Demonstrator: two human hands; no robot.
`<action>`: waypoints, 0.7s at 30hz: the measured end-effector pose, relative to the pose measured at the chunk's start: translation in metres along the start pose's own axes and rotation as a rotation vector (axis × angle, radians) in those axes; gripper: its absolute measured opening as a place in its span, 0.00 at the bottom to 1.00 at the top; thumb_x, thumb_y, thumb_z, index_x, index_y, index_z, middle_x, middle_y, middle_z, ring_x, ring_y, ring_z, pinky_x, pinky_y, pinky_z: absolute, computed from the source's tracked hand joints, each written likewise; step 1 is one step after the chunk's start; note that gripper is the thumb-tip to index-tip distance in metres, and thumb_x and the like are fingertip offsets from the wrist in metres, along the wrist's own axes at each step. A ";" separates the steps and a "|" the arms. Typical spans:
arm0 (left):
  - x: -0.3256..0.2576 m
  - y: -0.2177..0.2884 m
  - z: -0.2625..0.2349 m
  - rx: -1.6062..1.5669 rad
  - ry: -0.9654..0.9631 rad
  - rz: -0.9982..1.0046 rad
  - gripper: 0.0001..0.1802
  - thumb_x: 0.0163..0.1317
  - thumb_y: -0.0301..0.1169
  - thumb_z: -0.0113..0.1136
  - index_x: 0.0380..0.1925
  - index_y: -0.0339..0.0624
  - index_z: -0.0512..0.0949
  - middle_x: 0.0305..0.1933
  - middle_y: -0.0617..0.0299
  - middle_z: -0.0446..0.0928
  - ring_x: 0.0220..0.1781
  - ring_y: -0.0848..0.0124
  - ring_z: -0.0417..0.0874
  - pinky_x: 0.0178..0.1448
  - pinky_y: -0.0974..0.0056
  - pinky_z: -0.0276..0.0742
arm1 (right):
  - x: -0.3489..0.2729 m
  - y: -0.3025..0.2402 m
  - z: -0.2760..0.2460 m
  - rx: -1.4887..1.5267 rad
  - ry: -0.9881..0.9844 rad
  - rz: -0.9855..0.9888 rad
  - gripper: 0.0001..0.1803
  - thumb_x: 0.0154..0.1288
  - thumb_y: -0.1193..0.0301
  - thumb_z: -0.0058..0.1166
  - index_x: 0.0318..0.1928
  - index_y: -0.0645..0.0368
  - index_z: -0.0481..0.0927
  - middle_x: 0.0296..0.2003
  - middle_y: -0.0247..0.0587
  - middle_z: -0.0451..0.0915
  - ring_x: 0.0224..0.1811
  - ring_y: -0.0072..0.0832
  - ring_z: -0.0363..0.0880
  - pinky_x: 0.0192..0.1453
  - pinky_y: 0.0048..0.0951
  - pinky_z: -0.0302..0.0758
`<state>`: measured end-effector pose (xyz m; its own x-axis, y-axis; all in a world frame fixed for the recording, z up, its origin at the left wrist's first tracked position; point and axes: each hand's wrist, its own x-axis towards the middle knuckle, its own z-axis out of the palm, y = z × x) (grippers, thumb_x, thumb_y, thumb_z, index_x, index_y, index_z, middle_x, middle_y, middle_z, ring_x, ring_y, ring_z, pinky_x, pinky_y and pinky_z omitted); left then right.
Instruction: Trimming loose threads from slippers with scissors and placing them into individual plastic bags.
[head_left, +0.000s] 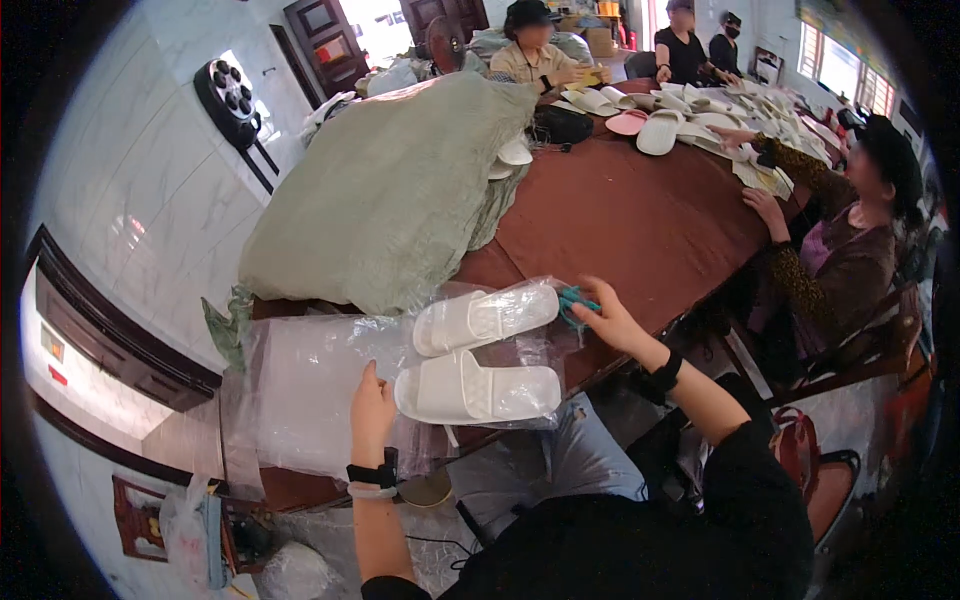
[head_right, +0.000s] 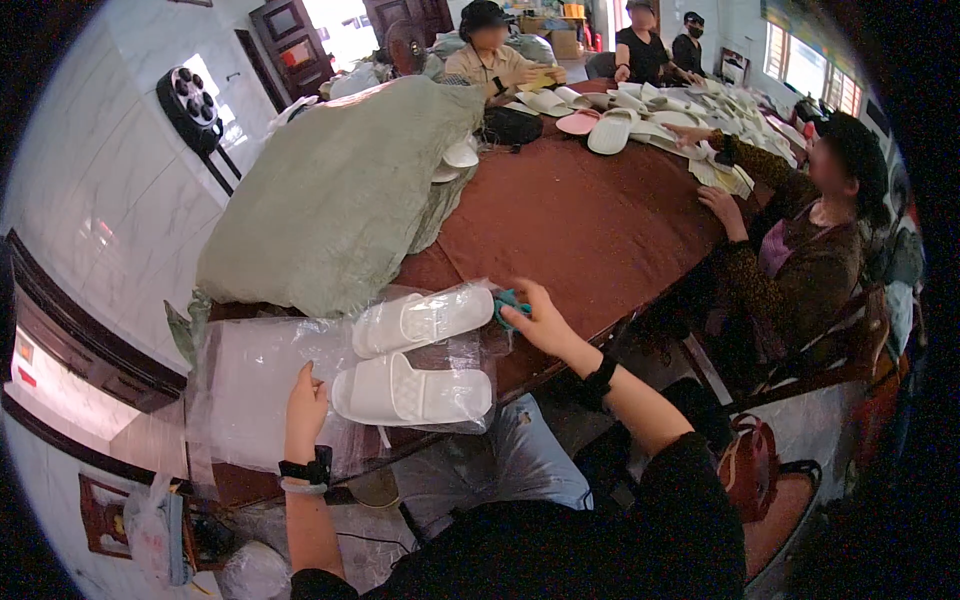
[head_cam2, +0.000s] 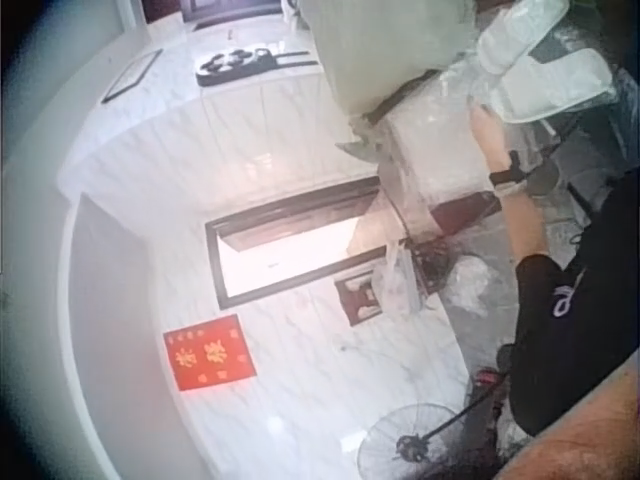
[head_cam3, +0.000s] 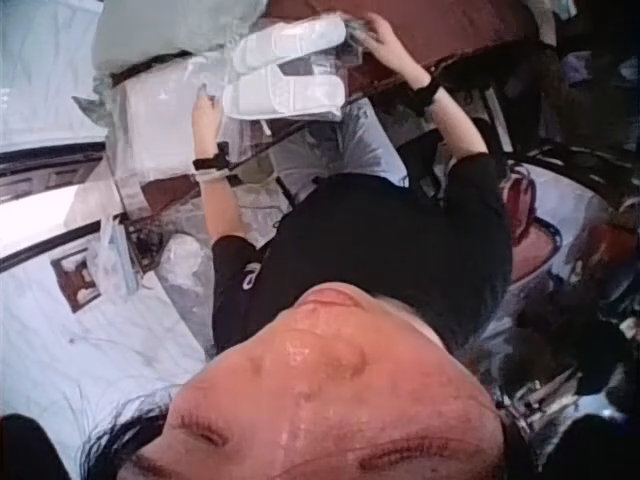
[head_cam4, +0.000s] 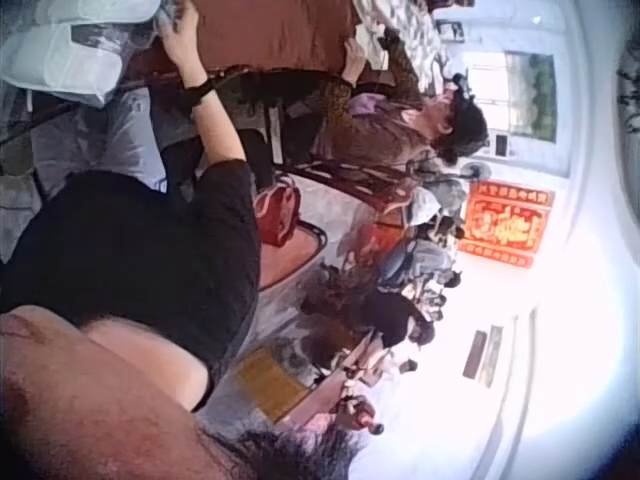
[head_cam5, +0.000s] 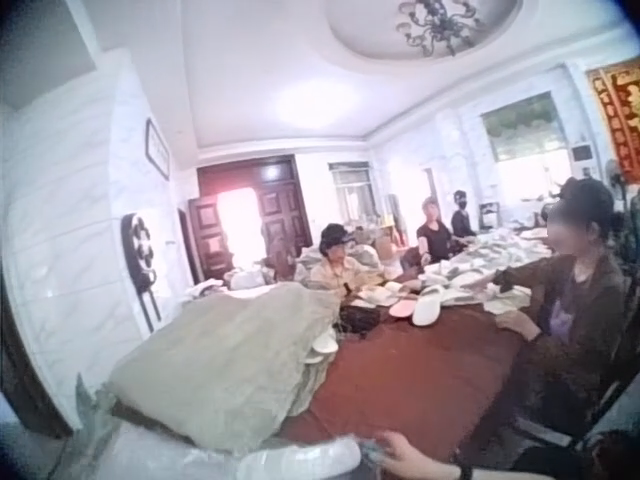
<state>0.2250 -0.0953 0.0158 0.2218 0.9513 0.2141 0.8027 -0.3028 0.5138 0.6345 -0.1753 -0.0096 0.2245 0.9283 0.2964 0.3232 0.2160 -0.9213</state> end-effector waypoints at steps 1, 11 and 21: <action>0.000 -0.003 0.003 -0.006 0.003 -0.009 0.27 0.58 0.30 0.56 0.57 0.32 0.63 0.38 0.47 0.77 0.33 0.59 0.79 0.41 0.59 0.73 | 0.001 0.004 -0.001 -0.276 -0.081 -0.145 0.25 0.62 0.65 0.54 0.57 0.60 0.65 0.51 0.48 0.68 0.53 0.39 0.69 0.53 0.34 0.70; -0.001 -0.034 0.023 -0.114 -0.166 -0.127 0.24 0.56 0.30 0.59 0.53 0.36 0.67 0.38 0.51 0.75 0.35 0.63 0.76 0.41 0.62 0.73 | 0.017 -0.031 -0.012 -1.398 -0.460 -0.255 0.12 0.51 0.59 0.59 0.26 0.54 0.81 0.26 0.33 0.80 0.37 0.33 0.77 0.42 0.36 0.68; -0.009 -0.075 0.037 -0.496 -0.087 -0.241 0.13 0.62 0.32 0.54 0.39 0.32 0.73 0.35 0.52 0.76 0.33 0.66 0.75 0.39 0.63 0.71 | 0.049 0.009 0.041 0.446 -0.679 0.613 0.16 0.66 0.76 0.43 0.54 0.57 0.74 0.29 0.33 0.78 0.32 0.20 0.75 0.34 0.22 0.72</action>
<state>0.1832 -0.0786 -0.0560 0.1259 0.9919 -0.0170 0.4846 -0.0465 0.8735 0.6106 -0.1151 -0.0139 -0.3780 0.8626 -0.3362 -0.0750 -0.3905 -0.9175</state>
